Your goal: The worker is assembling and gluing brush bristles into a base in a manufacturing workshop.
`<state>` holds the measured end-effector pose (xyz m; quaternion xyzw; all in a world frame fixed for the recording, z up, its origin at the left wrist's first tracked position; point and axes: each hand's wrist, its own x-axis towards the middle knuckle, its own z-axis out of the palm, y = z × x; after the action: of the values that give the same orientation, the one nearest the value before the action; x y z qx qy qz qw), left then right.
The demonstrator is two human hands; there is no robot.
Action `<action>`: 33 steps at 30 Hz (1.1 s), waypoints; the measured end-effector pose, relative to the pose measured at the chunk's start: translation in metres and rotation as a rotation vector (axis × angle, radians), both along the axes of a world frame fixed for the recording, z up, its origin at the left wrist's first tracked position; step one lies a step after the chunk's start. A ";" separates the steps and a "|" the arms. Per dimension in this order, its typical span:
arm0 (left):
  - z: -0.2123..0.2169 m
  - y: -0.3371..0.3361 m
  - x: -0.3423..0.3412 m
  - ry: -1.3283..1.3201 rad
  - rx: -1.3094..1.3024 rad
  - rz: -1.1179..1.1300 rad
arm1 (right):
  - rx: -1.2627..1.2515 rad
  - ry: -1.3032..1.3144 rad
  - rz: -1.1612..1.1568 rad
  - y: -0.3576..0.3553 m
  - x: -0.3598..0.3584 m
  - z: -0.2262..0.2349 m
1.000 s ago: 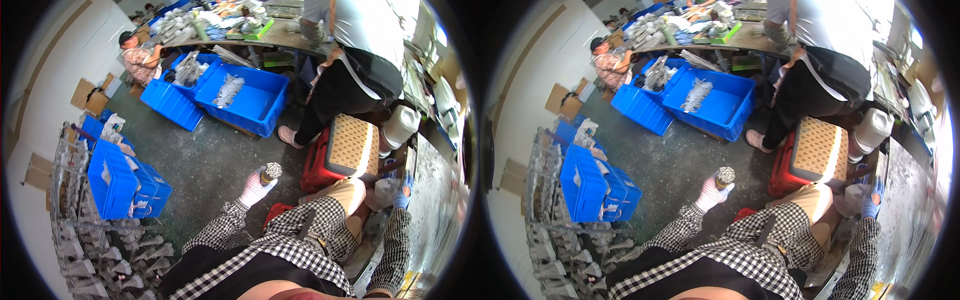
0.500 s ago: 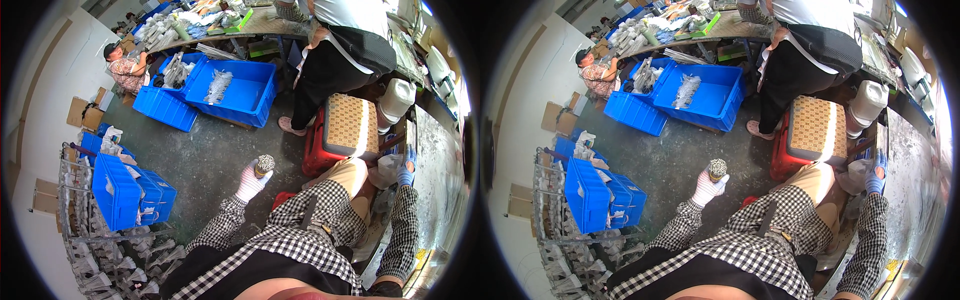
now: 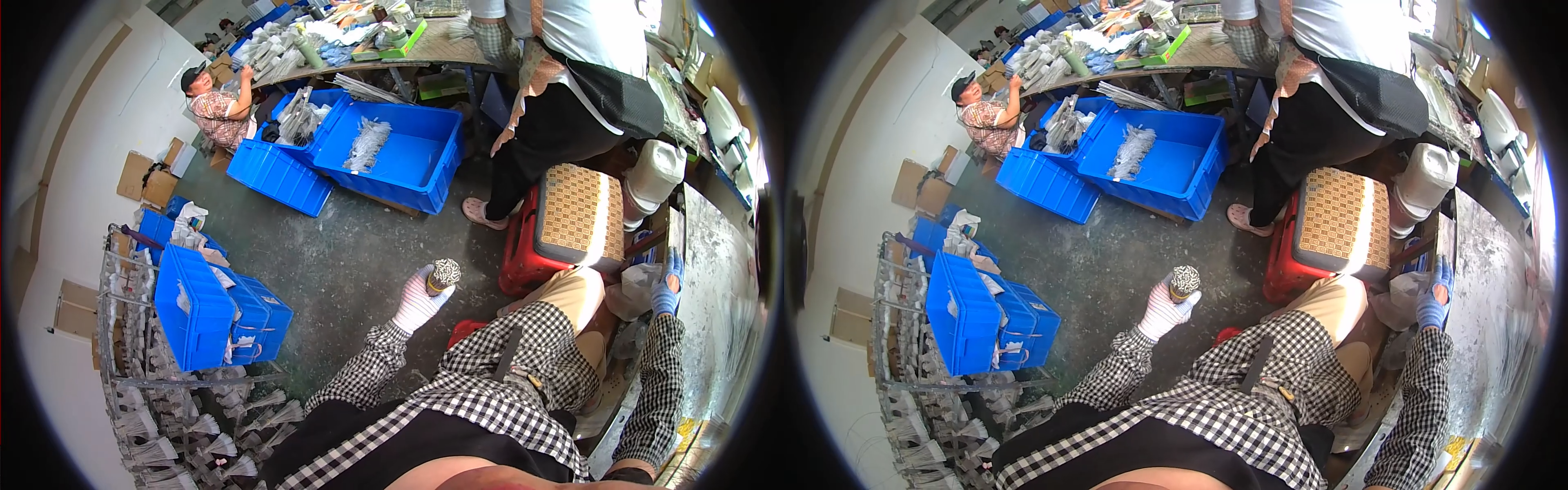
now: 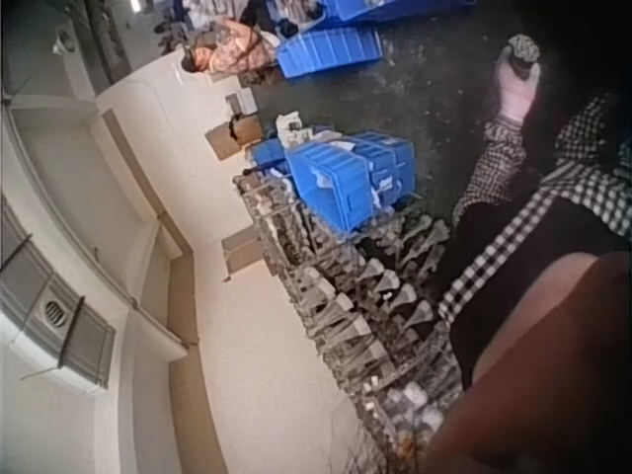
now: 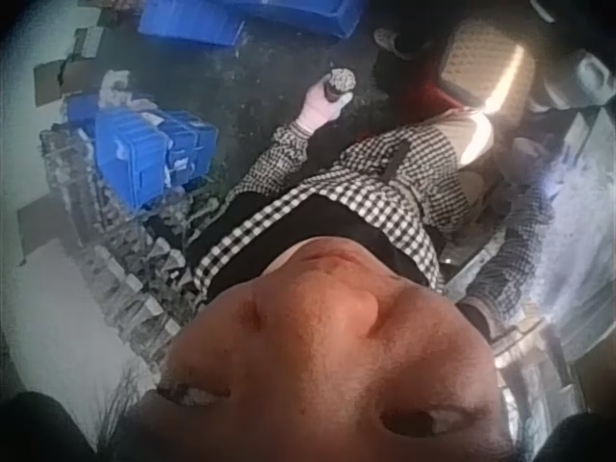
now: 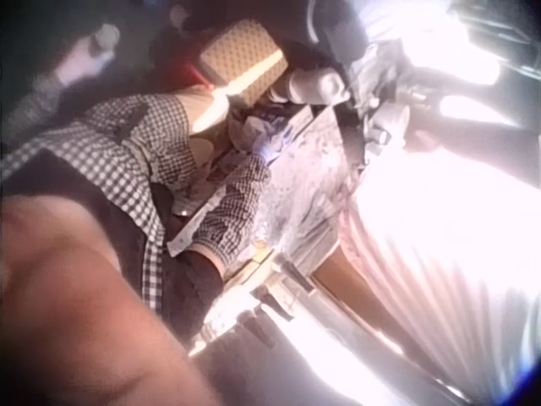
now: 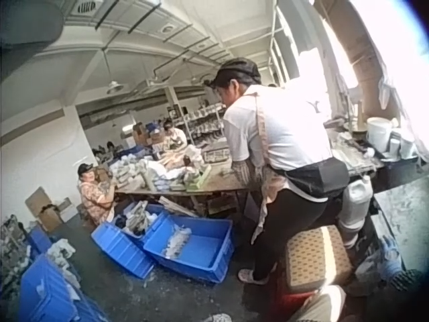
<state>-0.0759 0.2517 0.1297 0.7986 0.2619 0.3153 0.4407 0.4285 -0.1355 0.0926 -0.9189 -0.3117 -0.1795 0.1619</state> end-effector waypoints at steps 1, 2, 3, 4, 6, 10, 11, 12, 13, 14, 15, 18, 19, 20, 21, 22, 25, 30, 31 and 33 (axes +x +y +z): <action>0.001 -0.002 0.000 -0.004 0.008 -0.001 | -0.002 -0.001 -0.007 -0.002 0.000 -0.001; 0.003 -0.006 -0.001 0.054 -0.156 0.024 | -0.003 -0.004 -0.003 -0.005 0.001 0.000; 0.008 -0.008 0.000 0.111 -0.312 0.044 | 0.014 -0.013 -0.012 -0.007 -0.001 0.001; 0.008 -0.007 -0.002 0.125 -0.209 0.051 | -0.022 0.001 -0.013 -0.004 -0.004 0.004; 0.005 -0.007 -0.009 0.185 -0.032 0.099 | -0.026 0.006 -0.008 0.001 -0.008 0.007; 0.009 -0.007 -0.011 0.144 -0.272 0.076 | -0.076 0.085 -0.045 0.013 -0.026 0.027; 0.009 -0.009 -0.012 0.136 -0.266 0.075 | -0.069 0.078 -0.046 0.013 -0.026 0.027; 0.011 -0.009 -0.007 0.117 -0.269 0.055 | -0.058 0.063 -0.060 0.004 -0.026 0.025; 0.011 -0.007 -0.004 0.096 -0.267 0.046 | -0.043 0.048 -0.065 0.002 -0.022 0.020; 0.005 -0.005 -0.002 0.054 -0.193 0.037 | -0.045 0.019 -0.056 -0.002 -0.016 0.015; 0.006 -0.007 -0.003 0.045 -0.189 0.036 | -0.040 0.010 -0.057 -0.003 -0.016 0.015; 0.006 -0.004 -0.003 0.049 -0.223 0.033 | -0.136 0.046 -0.059 -0.004 -0.012 0.013; 0.010 -0.003 -0.005 0.044 -0.224 0.036 | -0.137 0.041 -0.055 0.001 -0.016 0.016; 0.013 -0.002 -0.007 0.096 -0.183 0.017 | -0.141 0.045 -0.064 0.006 -0.021 0.021; 0.015 -0.003 -0.008 0.149 -0.142 -0.003 | -0.146 0.050 -0.072 0.009 -0.023 0.024; 0.015 -0.003 -0.008 0.137 -0.138 0.003 | -0.127 0.072 -0.074 0.008 -0.022 0.026; 0.012 -0.003 -0.009 0.119 -0.133 0.016 | -0.088 0.108 -0.101 0.012 -0.031 0.035; 0.007 -0.001 -0.012 0.134 -0.149 0.001 | -0.100 0.090 -0.101 0.006 -0.023 0.028; 0.007 -0.001 -0.012 0.143 -0.146 0.002 | -0.096 0.095 -0.104 0.006 -0.023 0.027; 0.006 -0.002 -0.012 0.133 -0.142 0.007 | -0.084 0.087 -0.096 0.006 -0.023 0.027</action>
<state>-0.0877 0.2501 0.1356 0.7835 0.3149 0.2438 0.4769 0.4051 -0.1299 0.1193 -0.9458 -0.2670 -0.1338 0.1278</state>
